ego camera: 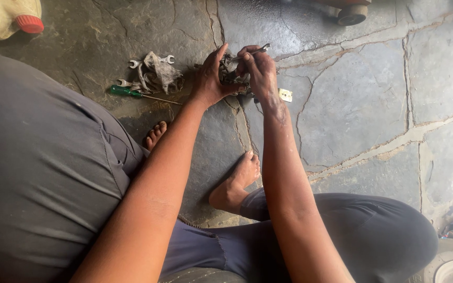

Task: The person sits on the workshop floor working on a metal mechanical component, using wrenches and a screwdriver to loosen and turn fasteners, handling small bolts, and wiping the assembly with a rag. They reposition the component and continue working on it by hand.

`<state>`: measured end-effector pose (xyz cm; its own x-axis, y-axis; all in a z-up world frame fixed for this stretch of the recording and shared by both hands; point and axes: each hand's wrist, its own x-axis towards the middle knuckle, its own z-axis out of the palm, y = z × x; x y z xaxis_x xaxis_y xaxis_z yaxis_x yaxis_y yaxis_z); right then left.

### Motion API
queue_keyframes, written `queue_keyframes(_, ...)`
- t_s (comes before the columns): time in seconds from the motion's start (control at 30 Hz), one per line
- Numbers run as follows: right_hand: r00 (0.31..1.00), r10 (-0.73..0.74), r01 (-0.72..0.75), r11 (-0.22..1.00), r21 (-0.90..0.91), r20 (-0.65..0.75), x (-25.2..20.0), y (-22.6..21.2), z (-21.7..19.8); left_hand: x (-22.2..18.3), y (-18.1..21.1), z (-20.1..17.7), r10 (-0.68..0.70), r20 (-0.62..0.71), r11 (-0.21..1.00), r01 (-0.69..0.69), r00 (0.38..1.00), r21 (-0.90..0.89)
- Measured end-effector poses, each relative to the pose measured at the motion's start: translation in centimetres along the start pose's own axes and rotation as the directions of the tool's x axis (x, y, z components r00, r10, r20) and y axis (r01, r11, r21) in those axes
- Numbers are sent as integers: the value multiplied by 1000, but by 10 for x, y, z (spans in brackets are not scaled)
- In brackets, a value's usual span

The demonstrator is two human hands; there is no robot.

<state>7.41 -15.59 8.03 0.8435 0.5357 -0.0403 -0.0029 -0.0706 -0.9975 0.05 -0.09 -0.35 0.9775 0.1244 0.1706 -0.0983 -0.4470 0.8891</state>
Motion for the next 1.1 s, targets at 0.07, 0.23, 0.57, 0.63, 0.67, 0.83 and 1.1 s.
queue_keyframes(0.07, 999, 39, -41, 993, -109, -20, -2, -14, 6, -2, 1, 0, 32, -22, 999, -32, 999, 5)
queue_keyframes(0.23, 989, 122, -134, 976, -170, -78, 1, -18, 11, -3, 6, -4, 37, -30, 999, -37, 999, -17)
queue_keyframes(0.57, 980, 165, -178, 976, -126, -111, 3, -22, 16, -2, 7, -3, 8, -21, 999, -9, 1000, -38)
queue_keyframes(0.63, 981, 165, -178, 974, -136, -104, 3, -27, 19, -1, 5, -2, -2, -16, 1000, 2, 1000, -24)
queue_keyframes(0.67, 981, 171, -187, 957, -222, -90, 3, -33, 20, 0, 3, 0, -5, -16, 1000, 4, 1000, -10)
queue_keyframes(0.83, 996, 88, -68, 887, -457, 23, 8, -44, 19, 1, 10, -5, -70, 18, 997, 71, 997, -43)
queue_keyframes(1.1, 989, 145, -144, 919, -366, -26, 9, -35, 17, 0, 4, -1, -35, -12, 998, 34, 999, -52)
